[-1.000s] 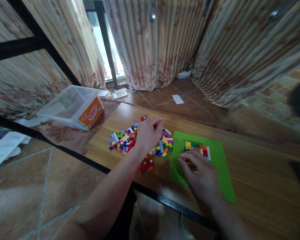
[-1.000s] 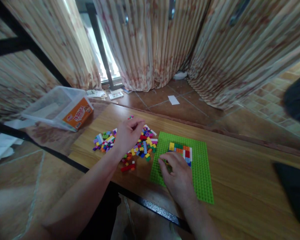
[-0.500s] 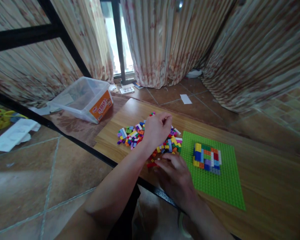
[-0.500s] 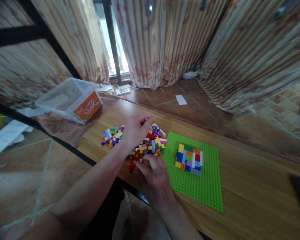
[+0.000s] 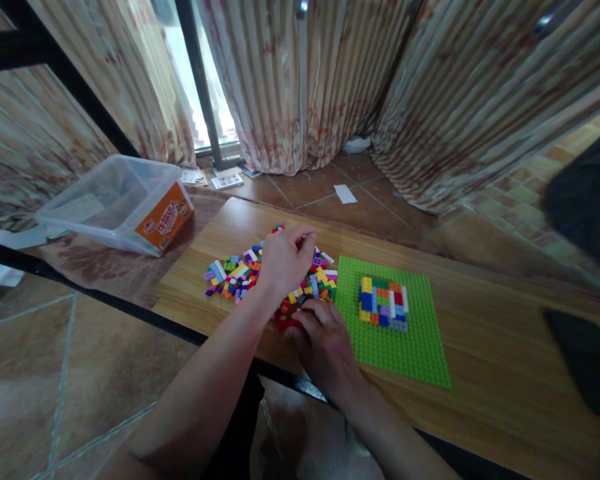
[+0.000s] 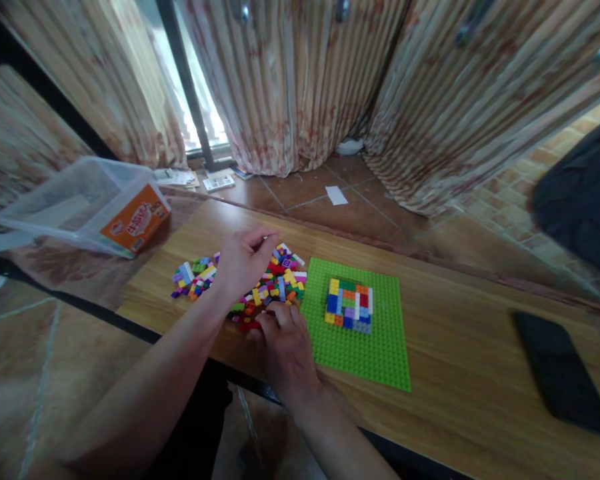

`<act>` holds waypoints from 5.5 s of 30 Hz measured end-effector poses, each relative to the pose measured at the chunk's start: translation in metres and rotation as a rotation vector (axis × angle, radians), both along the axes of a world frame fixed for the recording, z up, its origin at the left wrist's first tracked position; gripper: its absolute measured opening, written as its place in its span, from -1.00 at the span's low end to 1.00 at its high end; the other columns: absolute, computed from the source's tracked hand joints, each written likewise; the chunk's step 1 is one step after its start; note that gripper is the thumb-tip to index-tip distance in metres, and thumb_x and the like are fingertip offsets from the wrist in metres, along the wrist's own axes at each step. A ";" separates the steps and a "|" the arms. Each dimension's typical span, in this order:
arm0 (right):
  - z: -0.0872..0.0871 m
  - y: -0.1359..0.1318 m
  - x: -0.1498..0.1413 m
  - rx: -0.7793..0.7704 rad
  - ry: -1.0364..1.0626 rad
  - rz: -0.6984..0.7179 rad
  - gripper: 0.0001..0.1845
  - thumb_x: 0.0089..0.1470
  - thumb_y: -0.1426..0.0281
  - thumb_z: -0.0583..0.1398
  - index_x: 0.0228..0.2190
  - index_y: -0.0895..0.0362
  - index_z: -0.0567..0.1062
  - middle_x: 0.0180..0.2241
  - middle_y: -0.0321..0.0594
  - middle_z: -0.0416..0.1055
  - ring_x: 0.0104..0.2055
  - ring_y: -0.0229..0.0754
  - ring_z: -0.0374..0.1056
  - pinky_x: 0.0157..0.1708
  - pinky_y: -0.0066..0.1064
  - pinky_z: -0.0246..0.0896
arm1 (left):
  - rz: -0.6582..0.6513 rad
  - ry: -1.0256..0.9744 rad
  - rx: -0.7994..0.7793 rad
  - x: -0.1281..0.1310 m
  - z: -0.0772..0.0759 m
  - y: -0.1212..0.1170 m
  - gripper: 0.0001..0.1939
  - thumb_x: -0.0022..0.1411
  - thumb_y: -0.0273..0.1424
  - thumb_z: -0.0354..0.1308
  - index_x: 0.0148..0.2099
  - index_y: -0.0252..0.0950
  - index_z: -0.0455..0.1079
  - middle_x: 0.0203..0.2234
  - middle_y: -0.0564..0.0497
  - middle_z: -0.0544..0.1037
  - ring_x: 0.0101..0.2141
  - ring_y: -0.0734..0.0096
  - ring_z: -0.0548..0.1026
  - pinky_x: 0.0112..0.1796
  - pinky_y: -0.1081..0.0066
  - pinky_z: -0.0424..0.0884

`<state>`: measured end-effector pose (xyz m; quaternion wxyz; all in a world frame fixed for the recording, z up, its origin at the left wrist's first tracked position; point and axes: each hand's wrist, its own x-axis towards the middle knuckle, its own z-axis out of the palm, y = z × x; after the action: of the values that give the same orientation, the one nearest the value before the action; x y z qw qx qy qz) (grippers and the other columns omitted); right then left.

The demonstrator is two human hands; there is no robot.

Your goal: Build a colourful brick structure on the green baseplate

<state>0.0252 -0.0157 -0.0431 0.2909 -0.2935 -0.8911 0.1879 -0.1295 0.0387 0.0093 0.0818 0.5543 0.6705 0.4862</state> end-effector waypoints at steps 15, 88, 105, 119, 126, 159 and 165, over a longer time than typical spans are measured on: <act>-0.003 0.008 0.003 0.036 -0.014 0.000 -0.80 0.22 0.50 0.12 -0.19 0.13 0.53 -0.24 -0.09 0.47 -0.18 -0.08 0.32 -0.19 -0.22 0.31 | -0.022 0.021 -0.019 0.002 0.001 -0.001 -0.76 0.27 -0.42 0.04 -0.29 -0.32 0.54 -0.50 0.03 0.56 -0.47 0.48 0.43 -0.41 0.51 0.29; 0.019 0.052 0.115 -0.142 -0.051 -0.261 -0.86 0.17 0.44 0.16 -0.32 0.07 0.54 -0.23 -0.19 0.45 -0.20 -0.15 0.42 -0.20 -0.30 0.36 | -0.654 0.327 -0.450 0.062 -0.015 -0.016 -0.85 0.21 -0.44 0.13 -0.29 -0.23 0.55 -0.46 0.05 0.59 -0.43 0.42 0.50 -0.40 0.46 0.29; 0.011 0.058 0.117 -0.036 -0.048 -0.236 -0.86 0.14 0.45 0.22 -0.33 0.05 0.61 -0.31 -0.20 0.51 -0.27 -0.18 0.43 -0.26 -0.36 0.37 | -0.639 0.502 -0.404 0.065 -0.022 -0.017 -0.78 0.29 -0.26 0.10 -0.27 -0.25 0.52 -0.38 -0.04 0.60 -0.32 0.28 0.54 -0.30 0.36 0.36; 0.009 0.060 0.116 -0.009 -0.029 -0.214 -0.81 0.15 0.47 0.21 -0.36 0.03 0.64 -0.35 -0.24 0.50 -0.33 -0.24 0.42 -0.32 -0.42 0.35 | -0.609 0.467 -0.424 0.069 -0.022 -0.016 -0.80 0.28 -0.31 0.14 -0.36 -0.24 0.52 -0.46 0.02 0.60 -0.41 0.35 0.52 -0.39 0.42 0.28; 0.003 0.055 0.115 0.015 0.002 -0.247 -0.80 0.15 0.47 0.20 -0.38 0.06 0.64 -0.39 -0.22 0.48 -0.35 -0.23 0.39 -0.32 -0.41 0.34 | -0.597 0.653 -0.404 0.073 -0.018 -0.020 -0.77 0.30 -0.33 0.12 -0.37 -0.29 0.48 -0.45 -0.04 0.58 -0.38 0.27 0.53 -0.40 0.38 0.27; 0.021 0.041 0.076 0.082 0.112 -0.147 -0.86 0.21 0.40 0.18 -0.26 0.09 0.56 -0.30 -0.24 0.56 -0.27 -0.24 0.49 -0.23 -0.41 0.38 | 0.088 -0.427 0.113 -0.036 0.012 -0.002 -0.69 0.20 -0.25 0.15 -0.50 -0.33 0.44 -0.65 0.09 0.46 -0.62 0.59 0.30 -0.56 0.55 0.20; 0.010 0.035 0.052 0.094 0.079 -0.097 -0.85 0.22 0.41 0.16 -0.26 0.12 0.56 -0.32 -0.21 0.54 -0.28 -0.22 0.45 -0.25 -0.39 0.35 | 0.086 -0.509 0.116 -0.037 0.015 -0.004 -0.70 0.19 -0.27 0.15 -0.51 -0.33 0.42 -0.67 0.10 0.44 -0.63 0.59 0.30 -0.57 0.55 0.18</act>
<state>0.0773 0.0191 -0.0332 0.3480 -0.3148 -0.8714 0.1430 -0.1670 0.0352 0.0240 0.1952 0.3890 0.6223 0.6507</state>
